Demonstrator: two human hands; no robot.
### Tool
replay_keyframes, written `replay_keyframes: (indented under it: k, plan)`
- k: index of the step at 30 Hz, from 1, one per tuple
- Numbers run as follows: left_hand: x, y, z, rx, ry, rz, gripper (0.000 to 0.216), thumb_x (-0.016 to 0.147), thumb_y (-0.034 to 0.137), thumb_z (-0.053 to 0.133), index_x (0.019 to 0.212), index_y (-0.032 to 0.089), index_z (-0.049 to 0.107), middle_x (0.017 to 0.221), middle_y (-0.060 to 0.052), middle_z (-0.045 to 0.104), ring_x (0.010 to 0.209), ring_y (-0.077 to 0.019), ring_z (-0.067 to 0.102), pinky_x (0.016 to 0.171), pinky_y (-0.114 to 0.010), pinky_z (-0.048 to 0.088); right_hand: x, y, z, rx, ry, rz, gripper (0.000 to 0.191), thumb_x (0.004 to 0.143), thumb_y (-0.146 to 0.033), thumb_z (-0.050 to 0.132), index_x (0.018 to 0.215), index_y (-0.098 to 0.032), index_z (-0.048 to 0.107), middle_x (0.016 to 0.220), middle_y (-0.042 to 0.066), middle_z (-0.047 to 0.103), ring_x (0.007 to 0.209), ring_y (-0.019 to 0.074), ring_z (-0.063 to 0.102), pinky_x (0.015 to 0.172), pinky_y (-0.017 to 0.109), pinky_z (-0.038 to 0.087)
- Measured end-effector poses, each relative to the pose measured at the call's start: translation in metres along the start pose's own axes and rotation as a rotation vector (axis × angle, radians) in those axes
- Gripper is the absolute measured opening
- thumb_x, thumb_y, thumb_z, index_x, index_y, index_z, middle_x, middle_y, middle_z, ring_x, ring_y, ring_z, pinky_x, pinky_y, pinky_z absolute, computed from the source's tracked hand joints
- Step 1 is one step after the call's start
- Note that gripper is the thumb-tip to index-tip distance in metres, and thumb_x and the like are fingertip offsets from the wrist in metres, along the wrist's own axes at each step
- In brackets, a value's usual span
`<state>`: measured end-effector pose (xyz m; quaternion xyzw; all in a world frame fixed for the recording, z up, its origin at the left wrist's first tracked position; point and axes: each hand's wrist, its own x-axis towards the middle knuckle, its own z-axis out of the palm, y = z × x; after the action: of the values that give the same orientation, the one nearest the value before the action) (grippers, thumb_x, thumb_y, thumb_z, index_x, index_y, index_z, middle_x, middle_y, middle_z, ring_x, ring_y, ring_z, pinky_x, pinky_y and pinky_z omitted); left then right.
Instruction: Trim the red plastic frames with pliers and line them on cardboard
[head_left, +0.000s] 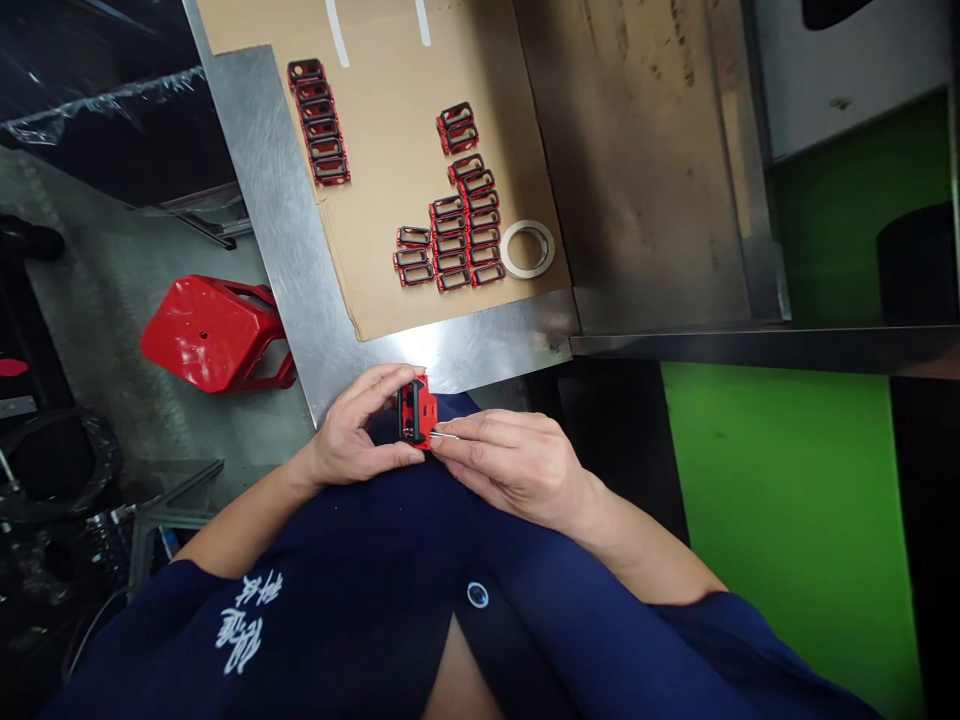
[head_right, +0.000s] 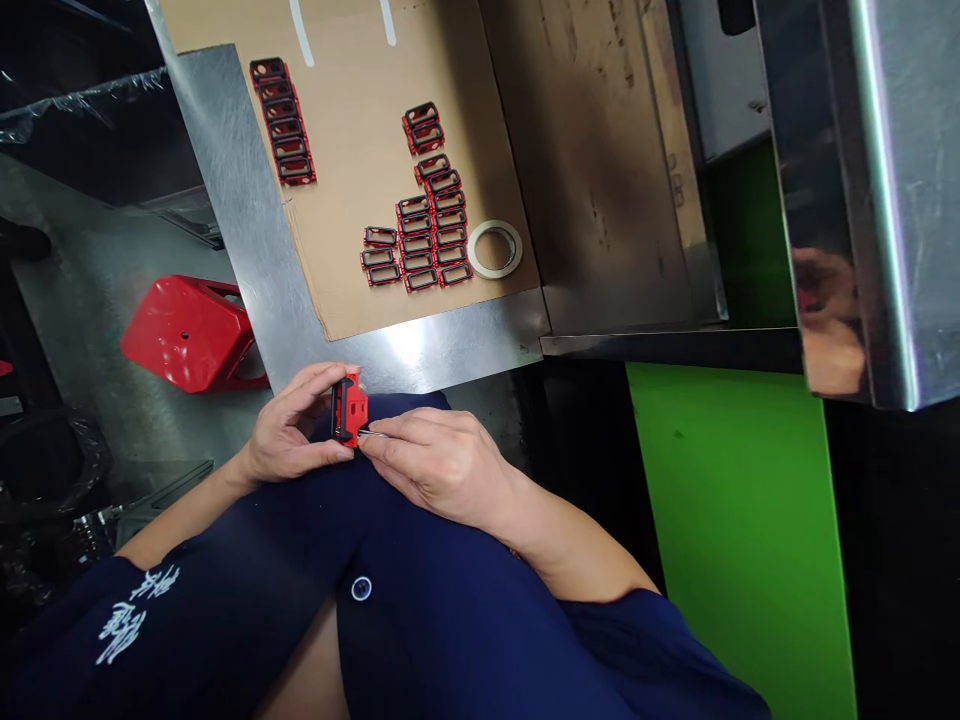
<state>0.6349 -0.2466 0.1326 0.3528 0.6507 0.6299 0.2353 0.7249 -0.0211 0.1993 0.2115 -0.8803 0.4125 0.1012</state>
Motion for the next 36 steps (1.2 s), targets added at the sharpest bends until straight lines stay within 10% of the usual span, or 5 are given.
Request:
replay_keyframes:
  k: [6, 11, 22, 29, 36]
  plan:
    - [-0.001, 0.004, 0.007, -0.415, 0.133, -0.108, 0.08, 0.076, 0.02, 0.086, 0.147, 0.035, 0.053, 0.148, -0.009, 0.053, 0.133, -0.0288, 0.059, 0.11, -0.044, 0.055, -0.008, 0.002, 0.003, 0.13, 0.185, 0.21, 0.016, 0.092, -0.013, 0.073, 0.106, -0.02, 0.075, 0.103, 0.003, 0.076, 0.092, 0.0178, 0.075, 0.083, 0.028, 0.064]
    - [0.002, 0.005, 0.008, -0.705, 0.3, -0.148, 0.067, 0.077, 0.029, 0.085, 0.139, 0.033, 0.061, 0.148, -0.007, 0.057, 0.132, -0.0261, 0.061, 0.115, -0.042, 0.051, -0.025, 0.022, 0.023, 0.372, 0.442, 0.677, 0.022, 0.084, -0.026, 0.084, 0.105, -0.023, 0.078, 0.091, 0.002, 0.076, 0.074, 0.0151, 0.074, 0.072, 0.023, 0.063]
    - [0.005, -0.011, 0.005, -0.681, 0.385, -0.23, 0.07, 0.07, 0.04, 0.088, 0.134, 0.032, 0.059, 0.147, -0.008, 0.057, 0.134, -0.0305, 0.059, 0.109, -0.044, 0.054, -0.067, 0.132, 0.088, 0.758, 0.887, 1.274, 0.06, 0.056, -0.052, 0.094, 0.099, -0.014, 0.074, 0.088, 0.006, 0.073, 0.069, 0.015, 0.07, 0.062, 0.024, 0.061]
    - [0.14, -0.111, -0.075, 0.252, 0.751, -0.542, 0.058, 0.072, 0.026, 0.082, 0.12, 0.014, 0.052, 0.132, -0.017, 0.062, 0.13, -0.0292, 0.055, 0.117, -0.048, 0.039, -0.088, 0.178, 0.119, 0.744, 0.968, 1.353, 0.067, 0.054, -0.055, 0.092, 0.099, -0.012, 0.069, 0.091, 0.01, 0.073, 0.078, 0.017, 0.071, 0.061, 0.019, 0.059]
    - [0.232, -0.141, -0.122, 0.47, 0.89, -0.706, 0.054, 0.082, 0.023, 0.077, 0.12, 0.002, 0.045, 0.15, -0.029, 0.039, 0.151, -0.0396, 0.014, 0.121, -0.061, 0.008, -0.091, 0.183, 0.121, 0.75, 0.938, 1.322, 0.076, 0.049, -0.061, 0.092, 0.1, -0.009, 0.069, 0.089, 0.011, 0.072, 0.08, 0.0199, 0.071, 0.061, 0.023, 0.058]
